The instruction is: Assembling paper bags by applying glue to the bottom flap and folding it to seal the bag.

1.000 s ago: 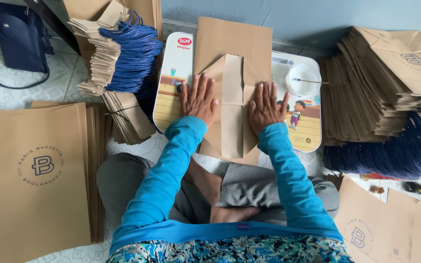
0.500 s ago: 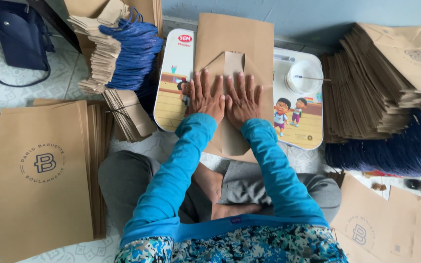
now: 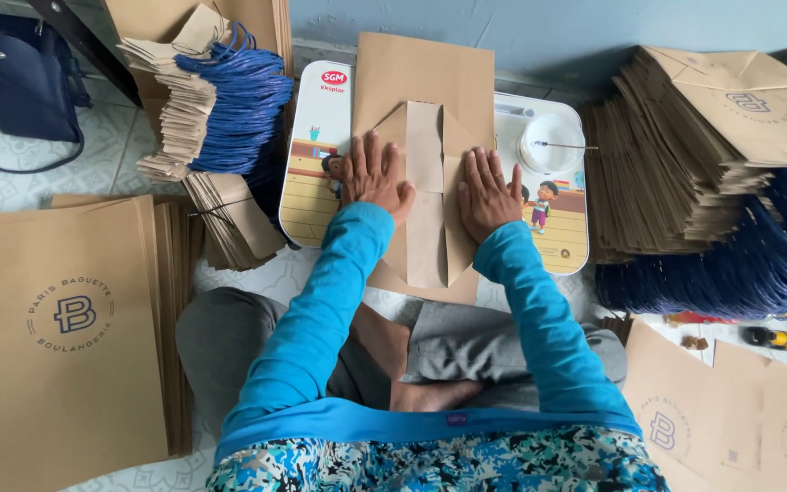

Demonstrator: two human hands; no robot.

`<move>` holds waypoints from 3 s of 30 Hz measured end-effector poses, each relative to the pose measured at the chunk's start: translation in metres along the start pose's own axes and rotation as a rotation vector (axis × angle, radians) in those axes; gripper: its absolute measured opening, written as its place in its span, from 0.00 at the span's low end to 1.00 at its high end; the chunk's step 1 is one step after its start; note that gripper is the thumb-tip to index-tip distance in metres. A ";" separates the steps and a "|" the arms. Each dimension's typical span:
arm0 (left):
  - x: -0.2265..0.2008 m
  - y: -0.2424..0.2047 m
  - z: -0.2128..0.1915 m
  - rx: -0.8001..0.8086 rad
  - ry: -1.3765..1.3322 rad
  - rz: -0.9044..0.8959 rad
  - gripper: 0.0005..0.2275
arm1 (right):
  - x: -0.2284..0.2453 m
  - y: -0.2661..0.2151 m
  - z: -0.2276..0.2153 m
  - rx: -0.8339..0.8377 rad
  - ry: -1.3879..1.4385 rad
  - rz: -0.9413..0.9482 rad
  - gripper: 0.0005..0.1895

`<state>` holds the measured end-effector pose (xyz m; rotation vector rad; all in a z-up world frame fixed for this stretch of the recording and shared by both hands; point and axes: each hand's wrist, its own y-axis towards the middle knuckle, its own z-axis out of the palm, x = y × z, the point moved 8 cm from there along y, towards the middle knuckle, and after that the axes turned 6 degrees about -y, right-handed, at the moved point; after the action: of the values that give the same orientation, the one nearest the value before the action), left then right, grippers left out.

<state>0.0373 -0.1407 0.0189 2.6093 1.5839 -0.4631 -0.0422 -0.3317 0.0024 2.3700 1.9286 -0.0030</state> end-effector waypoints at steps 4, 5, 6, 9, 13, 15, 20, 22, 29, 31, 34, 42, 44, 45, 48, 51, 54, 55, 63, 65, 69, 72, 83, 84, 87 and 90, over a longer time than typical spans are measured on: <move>-0.002 0.000 0.002 -0.040 0.017 0.054 0.34 | 0.012 0.023 0.002 0.093 -0.073 -0.015 0.37; -0.004 -0.003 0.000 -0.029 0.022 0.059 0.34 | 0.015 0.032 0.001 0.081 -0.034 -0.047 0.36; -0.005 -0.008 -0.001 -0.014 0.026 0.064 0.34 | 0.020 0.039 0.002 0.072 0.007 -0.079 0.36; -0.005 -0.006 -0.003 -0.026 -0.001 0.064 0.34 | 0.031 0.058 -0.006 -0.028 0.017 -0.132 0.34; -0.007 -0.008 -0.006 -0.022 0.007 0.058 0.34 | 0.028 0.047 -0.020 -0.071 0.058 -0.129 0.35; 0.001 -0.006 0.006 -0.119 -0.005 0.064 0.35 | 0.031 0.032 -0.015 0.133 0.126 -0.144 0.37; 0.021 0.014 0.022 -0.533 -0.162 0.246 0.34 | 0.017 -0.063 -0.065 -0.070 0.625 -0.207 0.28; 0.024 0.005 0.011 -0.532 -0.172 0.250 0.33 | 0.021 -0.105 -0.086 -0.053 0.749 -0.150 0.26; 0.011 -0.043 -0.003 -0.455 -0.141 0.211 0.36 | 0.021 -0.182 0.003 -0.339 1.050 -0.059 0.09; 0.011 -0.039 0.002 -0.433 -0.136 0.231 0.36 | 0.030 -0.170 0.081 -0.251 0.848 -0.147 0.13; 0.014 -0.035 0.008 -0.450 -0.069 0.222 0.37 | 0.038 -0.122 0.172 -0.128 0.309 -0.292 0.44; 0.019 -0.026 0.017 -0.350 -0.058 0.176 0.38 | 0.053 -0.089 0.147 0.097 -0.071 -0.250 0.47; 0.020 -0.029 0.018 -0.349 -0.054 0.178 0.40 | 0.045 -0.099 0.149 0.074 -0.109 -0.275 0.46; 0.020 -0.029 0.016 -0.351 -0.050 0.180 0.42 | 0.043 -0.101 0.146 0.059 -0.128 -0.289 0.45; 0.024 -0.028 0.016 -0.366 -0.062 0.183 0.47 | 0.015 -0.087 0.205 0.004 -0.194 -0.324 0.42; 0.032 -0.021 0.019 -0.477 -0.246 0.242 0.45 | 0.007 -0.121 0.148 -0.041 -0.022 -0.407 0.51; 0.040 -0.030 0.003 -0.510 -0.542 0.287 0.41 | 0.008 -0.154 0.056 -0.115 0.114 -0.401 0.50; 0.040 -0.032 -0.005 -0.516 -0.542 0.289 0.41 | 0.010 -0.162 0.023 -0.120 0.110 -0.403 0.50; 0.049 -0.031 -0.038 -0.149 -0.939 0.196 0.35 | -0.021 -0.203 -0.142 0.128 0.692 -0.661 0.50; 0.052 -0.031 -0.038 -0.176 -0.988 0.200 0.35 | -0.019 -0.188 -0.196 0.093 0.691 -0.741 0.51; 0.056 -0.028 -0.033 -0.157 -1.072 0.177 0.36 | -0.012 -0.128 -0.230 -0.106 0.317 -0.724 0.54; 0.056 -0.028 -0.040 -0.121 -1.116 0.176 0.36 | 0.021 -0.072 -0.215 -0.255 -0.114 -0.627 0.50; 0.058 -0.032 -0.047 -0.081 -1.095 0.129 0.36 | 0.076 0.005 -0.106 -0.035 -0.149 -0.649 0.44; 0.059 -0.029 -0.048 -0.093 -1.088 0.144 0.36 | 0.079 0.005 -0.108 -0.124 -0.135 -0.681 0.43; 0.056 -0.030 -0.043 -0.049 -1.073 0.114 0.35 | 0.078 0.004 -0.089 -0.125 -0.147 -0.687 0.39; 0.051 -0.033 -0.047 -0.045 -1.011 0.162 0.34 | 0.085 0.000 -0.094 -0.075 -0.113 -0.683 0.45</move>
<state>0.0409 -0.0719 0.0531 1.8643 0.9857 -1.3959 -0.0297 -0.2419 0.0914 1.5221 2.5068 -0.1038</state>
